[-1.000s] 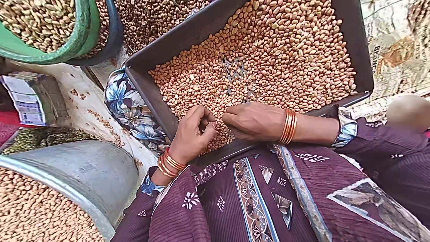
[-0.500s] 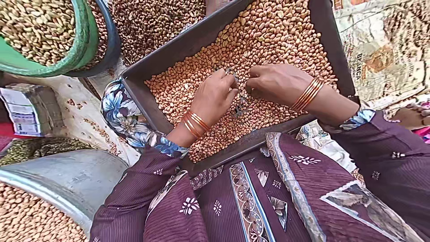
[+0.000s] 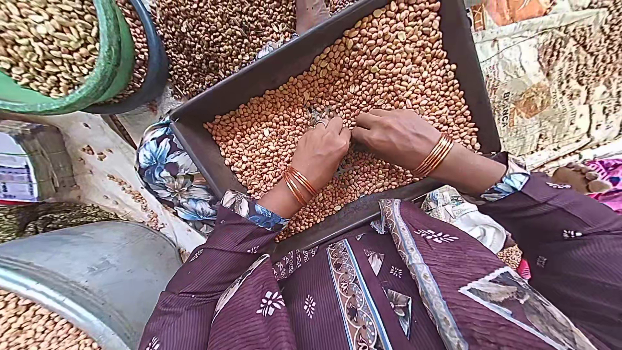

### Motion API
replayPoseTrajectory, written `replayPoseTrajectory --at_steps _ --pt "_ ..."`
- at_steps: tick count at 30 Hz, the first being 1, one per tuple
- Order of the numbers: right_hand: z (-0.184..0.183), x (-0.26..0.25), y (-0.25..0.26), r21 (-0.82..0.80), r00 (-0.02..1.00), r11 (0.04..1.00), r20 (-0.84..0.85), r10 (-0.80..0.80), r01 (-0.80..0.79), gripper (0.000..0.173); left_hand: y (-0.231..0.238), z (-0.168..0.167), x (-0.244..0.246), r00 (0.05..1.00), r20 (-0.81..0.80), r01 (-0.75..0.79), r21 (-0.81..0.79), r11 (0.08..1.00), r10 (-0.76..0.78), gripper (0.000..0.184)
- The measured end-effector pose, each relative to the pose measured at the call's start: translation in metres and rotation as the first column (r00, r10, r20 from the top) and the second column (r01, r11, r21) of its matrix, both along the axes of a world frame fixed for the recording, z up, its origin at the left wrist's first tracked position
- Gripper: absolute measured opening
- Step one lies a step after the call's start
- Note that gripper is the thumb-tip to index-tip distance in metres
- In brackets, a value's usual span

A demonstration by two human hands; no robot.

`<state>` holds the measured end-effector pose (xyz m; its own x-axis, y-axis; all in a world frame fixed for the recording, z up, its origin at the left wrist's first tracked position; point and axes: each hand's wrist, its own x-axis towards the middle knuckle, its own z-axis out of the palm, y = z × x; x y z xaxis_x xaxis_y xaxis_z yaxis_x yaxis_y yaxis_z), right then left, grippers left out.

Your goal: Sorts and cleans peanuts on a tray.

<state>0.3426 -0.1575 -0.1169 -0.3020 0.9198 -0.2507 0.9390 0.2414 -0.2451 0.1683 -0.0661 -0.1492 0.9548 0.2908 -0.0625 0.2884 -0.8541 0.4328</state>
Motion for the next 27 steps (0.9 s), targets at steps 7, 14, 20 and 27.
replayPoseTrajectory --at_steps 7,14,20,27 --pt "0.007 -0.02 0.006 -0.124 0.982 0.984 0.16 -0.103 0.124 0.014 0.011 -0.01 -0.003 0.991 0.034 -0.118 -0.237 0.964 0.13 0.025" --pt "0.015 -0.017 0.007 -0.088 0.98 0.994 0.192 -0.051 0.069 0.006 0.054 0.002 -0.011 0.784 0.015 -0.249 -0.908 0.336 0.621 0.025" --pt "0.003 -0.01 0.012 -0.054 0.989 0.998 0.148 -0.005 0.013 0.013 0.065 0.008 -0.014 0.77 -0.089 -0.276 -0.939 0.204 0.632 0.034" --pt "0.028 0.0 0.032 0.01 0.975 0.997 -0.209 -0.073 0.077 0.016 0.057 0.01 -0.01 0.885 -0.229 -0.383 -0.854 0.353 0.406 0.049"
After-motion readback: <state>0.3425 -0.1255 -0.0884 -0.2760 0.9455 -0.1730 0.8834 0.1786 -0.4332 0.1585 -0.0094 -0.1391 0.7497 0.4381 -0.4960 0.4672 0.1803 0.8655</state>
